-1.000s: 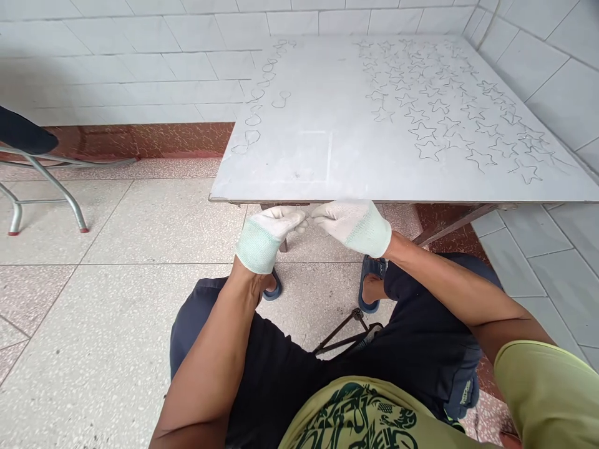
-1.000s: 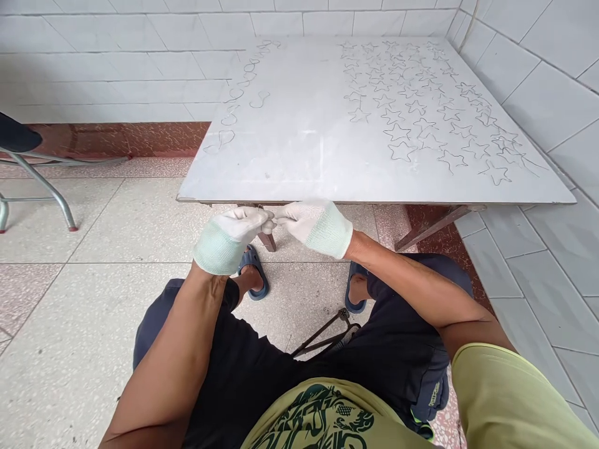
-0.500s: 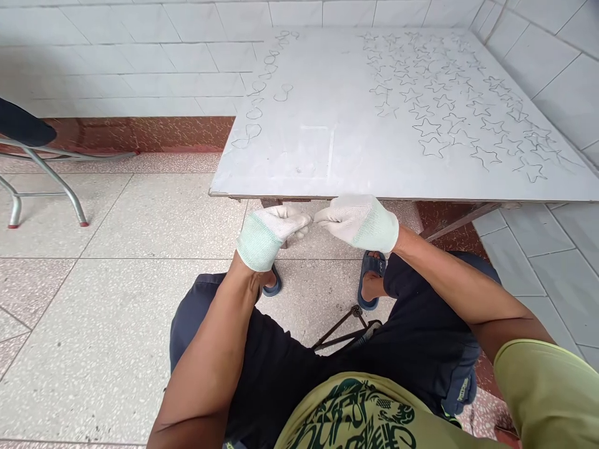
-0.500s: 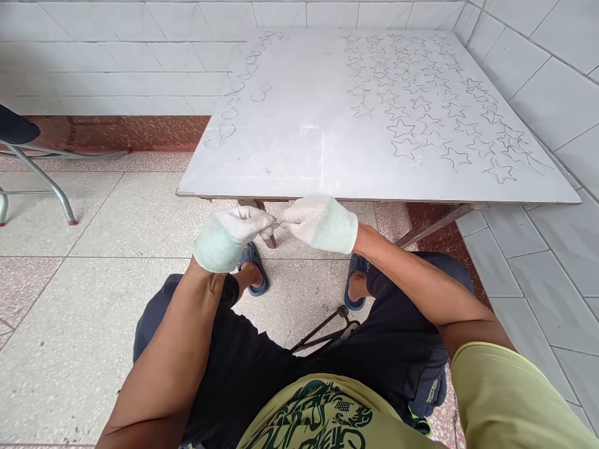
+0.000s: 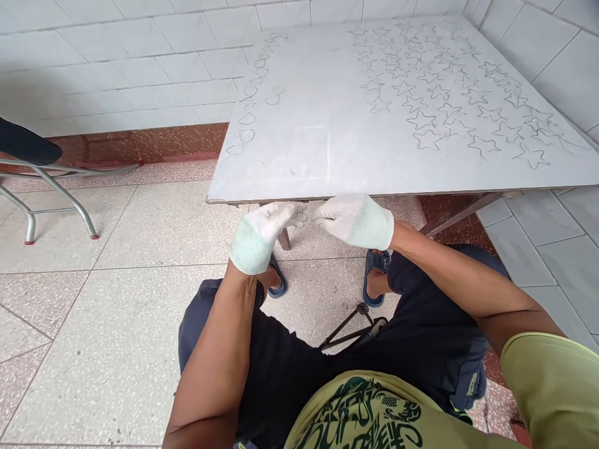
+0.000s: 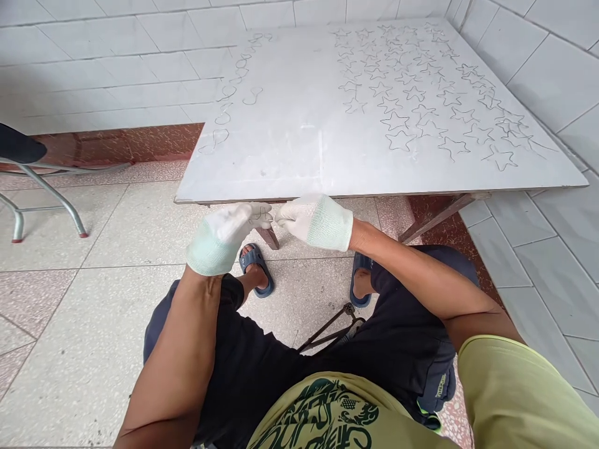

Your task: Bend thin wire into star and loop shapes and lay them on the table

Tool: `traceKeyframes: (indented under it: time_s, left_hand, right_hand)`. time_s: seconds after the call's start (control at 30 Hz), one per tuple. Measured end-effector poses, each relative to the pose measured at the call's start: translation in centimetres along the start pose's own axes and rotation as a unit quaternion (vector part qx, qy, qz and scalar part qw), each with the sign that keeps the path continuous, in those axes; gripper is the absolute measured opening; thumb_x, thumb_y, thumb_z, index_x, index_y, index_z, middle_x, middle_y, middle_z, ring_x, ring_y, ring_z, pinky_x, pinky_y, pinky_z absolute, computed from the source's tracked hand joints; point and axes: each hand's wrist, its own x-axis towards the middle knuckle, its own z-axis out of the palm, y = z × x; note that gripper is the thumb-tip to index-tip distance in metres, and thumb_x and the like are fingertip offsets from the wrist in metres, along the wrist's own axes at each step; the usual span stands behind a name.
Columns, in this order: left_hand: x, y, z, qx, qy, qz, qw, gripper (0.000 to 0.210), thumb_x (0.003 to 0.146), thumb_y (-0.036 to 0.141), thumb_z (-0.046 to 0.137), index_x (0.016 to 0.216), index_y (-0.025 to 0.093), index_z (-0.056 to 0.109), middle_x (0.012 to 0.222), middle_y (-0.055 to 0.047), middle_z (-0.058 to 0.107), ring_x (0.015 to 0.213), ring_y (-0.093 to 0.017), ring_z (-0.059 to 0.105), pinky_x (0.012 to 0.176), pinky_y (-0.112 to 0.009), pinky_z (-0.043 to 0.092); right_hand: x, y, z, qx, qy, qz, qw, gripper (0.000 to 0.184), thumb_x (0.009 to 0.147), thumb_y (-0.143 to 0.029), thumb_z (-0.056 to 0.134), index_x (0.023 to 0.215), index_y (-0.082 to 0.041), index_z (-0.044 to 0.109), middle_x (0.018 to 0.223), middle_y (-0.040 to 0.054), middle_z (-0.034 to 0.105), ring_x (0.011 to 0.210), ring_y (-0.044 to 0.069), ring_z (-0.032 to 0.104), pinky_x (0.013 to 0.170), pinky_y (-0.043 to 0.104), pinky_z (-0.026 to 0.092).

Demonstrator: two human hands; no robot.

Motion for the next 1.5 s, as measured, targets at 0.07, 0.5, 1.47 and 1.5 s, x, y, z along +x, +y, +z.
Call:
traceKeyframes:
  time_s: [0.07, 0.5, 1.47, 1.5]
  left_hand:
    - [0.1, 0.0, 0.1, 0.037, -0.014, 0.005, 0.999, 0.035, 0.082, 0.054, 0.086, 0.079, 0.020, 0.081, 0.081, -0.009, 0.080, 0.088, -0.029, 0.078, 0.083, -0.040, 0.060]
    - [0.6, -0.4, 0.0, 0.037, -0.048, -0.016, 0.998, 0.021, 0.072, 0.040, 0.089, 0.072, 0.021, 0.080, 0.065, -0.006, 0.077, 0.074, -0.028, 0.075, 0.062, -0.033, 0.056]
    - [0.6, -2.2, 1.8, -0.072, 0.012, -0.015, 0.997, 0.033, 0.076, 0.048, 0.090, 0.068, 0.022, 0.072, 0.073, -0.007, 0.076, 0.068, -0.023, 0.070, 0.057, -0.036, 0.055]
    - [0.6, -2.2, 1.9, -0.076, 0.015, -0.012, 0.997, 0.033, 0.075, 0.048, 0.091, 0.069, 0.022, 0.072, 0.074, -0.007, 0.076, 0.068, -0.022, 0.069, 0.056, -0.035, 0.054]
  right_hand:
    - [-0.2, -0.3, 0.1, -0.017, 0.000, -0.001, 1.000, 0.034, 0.103, -0.019, 0.051, 0.088, -0.020, 0.081, 0.091, 0.0038, 0.079, 0.086, 0.019, 0.066, 0.083, 0.031, 0.043]
    - [-0.4, -0.4, 1.1, -0.109, 0.044, 0.056, 0.992, 0.033, 0.103, -0.021, 0.051, 0.080, -0.019, 0.074, 0.082, 0.0058, 0.074, 0.078, 0.020, 0.060, 0.075, 0.035, 0.035]
    - [0.2, -0.2, 1.6, 0.067, 0.065, 0.129, 0.987, 0.040, 0.110, -0.027, 0.045, 0.091, -0.021, 0.080, 0.075, -0.0007, 0.070, 0.071, 0.015, 0.060, 0.071, 0.029, 0.038]
    - [0.2, -0.2, 1.6, 0.072, 0.063, 0.136, 0.986, 0.042, 0.111, -0.028, 0.045, 0.092, -0.021, 0.081, 0.076, -0.0006, 0.071, 0.072, 0.015, 0.061, 0.072, 0.029, 0.039]
